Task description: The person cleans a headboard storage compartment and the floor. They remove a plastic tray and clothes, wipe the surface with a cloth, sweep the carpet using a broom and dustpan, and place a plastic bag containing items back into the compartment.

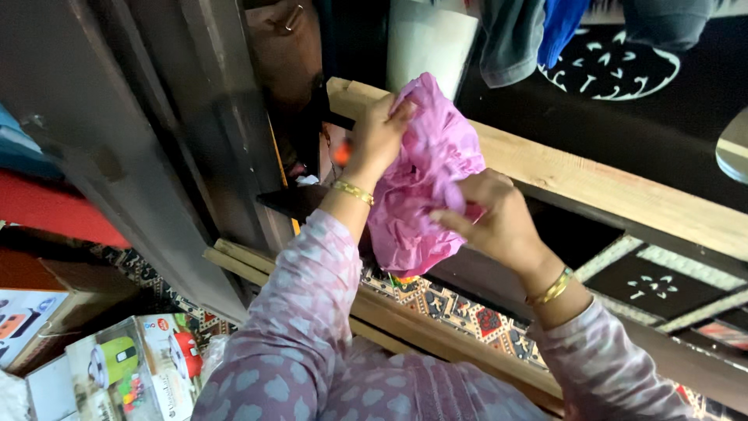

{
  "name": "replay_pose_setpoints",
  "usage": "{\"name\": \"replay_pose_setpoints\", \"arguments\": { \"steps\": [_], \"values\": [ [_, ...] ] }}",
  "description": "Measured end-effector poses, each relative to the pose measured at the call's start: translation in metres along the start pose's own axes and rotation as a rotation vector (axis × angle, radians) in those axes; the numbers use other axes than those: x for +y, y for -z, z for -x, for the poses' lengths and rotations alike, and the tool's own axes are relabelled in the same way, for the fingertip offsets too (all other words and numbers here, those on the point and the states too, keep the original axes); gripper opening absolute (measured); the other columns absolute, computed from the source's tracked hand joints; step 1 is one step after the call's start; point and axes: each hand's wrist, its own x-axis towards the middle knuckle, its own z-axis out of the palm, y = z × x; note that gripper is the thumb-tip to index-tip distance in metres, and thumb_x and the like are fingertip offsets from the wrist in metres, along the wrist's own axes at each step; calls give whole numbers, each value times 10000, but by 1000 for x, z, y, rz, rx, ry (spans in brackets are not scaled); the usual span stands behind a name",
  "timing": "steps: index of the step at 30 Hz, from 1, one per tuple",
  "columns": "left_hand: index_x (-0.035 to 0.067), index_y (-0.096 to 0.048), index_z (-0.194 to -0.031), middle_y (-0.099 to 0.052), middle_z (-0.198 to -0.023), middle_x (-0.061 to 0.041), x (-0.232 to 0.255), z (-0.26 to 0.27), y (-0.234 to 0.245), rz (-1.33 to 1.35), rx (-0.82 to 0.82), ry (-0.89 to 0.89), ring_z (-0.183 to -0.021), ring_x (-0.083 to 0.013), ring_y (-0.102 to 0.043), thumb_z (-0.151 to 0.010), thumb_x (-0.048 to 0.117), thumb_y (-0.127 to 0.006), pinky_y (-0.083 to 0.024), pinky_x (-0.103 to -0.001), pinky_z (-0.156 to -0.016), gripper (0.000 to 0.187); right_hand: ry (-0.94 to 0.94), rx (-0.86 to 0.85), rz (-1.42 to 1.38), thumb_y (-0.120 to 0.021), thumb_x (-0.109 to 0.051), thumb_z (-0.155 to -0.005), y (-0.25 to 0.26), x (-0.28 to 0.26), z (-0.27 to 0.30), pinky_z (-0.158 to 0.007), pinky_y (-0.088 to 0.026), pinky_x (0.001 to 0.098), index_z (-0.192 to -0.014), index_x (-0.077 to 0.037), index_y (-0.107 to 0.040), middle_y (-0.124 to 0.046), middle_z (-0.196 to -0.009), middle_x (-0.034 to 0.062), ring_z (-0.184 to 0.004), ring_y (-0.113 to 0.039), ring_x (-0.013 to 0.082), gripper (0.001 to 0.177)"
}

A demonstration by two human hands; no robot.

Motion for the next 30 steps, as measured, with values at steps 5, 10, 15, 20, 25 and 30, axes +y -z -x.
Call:
{"name": "replay_pose_setpoints", "arguments": {
  "steps": [5,10,15,20,25,30],
  "values": [
    [43,-741,-1061,-746,-991,-181,-12,11,8,-379,201,-419,-929,-311,-711,-977,132,-588,-552,-408,-807,196,602,-28,-100,-810,-390,-837,-29,-13,37,-1000,-493,407,-1144,14,-661,-643,-1286,246,-1200,-635,360,528],
    [14,-737,-1122,-772,-990,-127,-36,-1,0,388,-119,-156,-868,-249,-693,-1018,277,-588,-556,-358,-810,319,474,-281,-378,-620,-259,-1030,-69,12,40,-1158,-372,434,-1446,89,-501,-456,-1547,294,-1456,-441,390,555],
    [23,-738,-1110,-788,-1020,-79,-66,-18,16,295,-153,2,-943,-206,-745,-1057,423,-494,-559,-314,-882,472,69,-389,-866,-402,-274,-1126,-96,25,40,-1043,-540,387,-1451,12,-584,-685,-1323,221,-1185,-655,320,470],
    [46,-684,-1232,-756,-1129,-95,-58,-9,21,670,-92,170,-1025,-211,-728,-999,435,-523,-557,-314,-931,481,38,-59,-130,-636,-227,-924,-100,15,19,-854,-569,429,-1400,-27,-521,-735,-1167,199,-1005,-705,349,529],
    [17,-675,-1242,-746,-1184,-110,-39,19,33,887,-152,-46,-1084,-232,-716,-1015,317,-615,-565,-346,-998,381,-254,-140,540,-712,-336,-903,-83,24,15,-646,-628,423,-1583,92,-251,-671,-1050,261,-774,-754,351,927],
    [-28,-696,-1161,-742,-1121,-104,-28,32,49,707,-132,-142,-1030,-223,-699,-1034,307,-655,-570,-339,-945,361,-305,-44,640,-710,-465,-946,-42,50,43,-605,-588,485,-1078,-51,-685,-731,-809,208,-730,-718,391,436]
  ]
}}
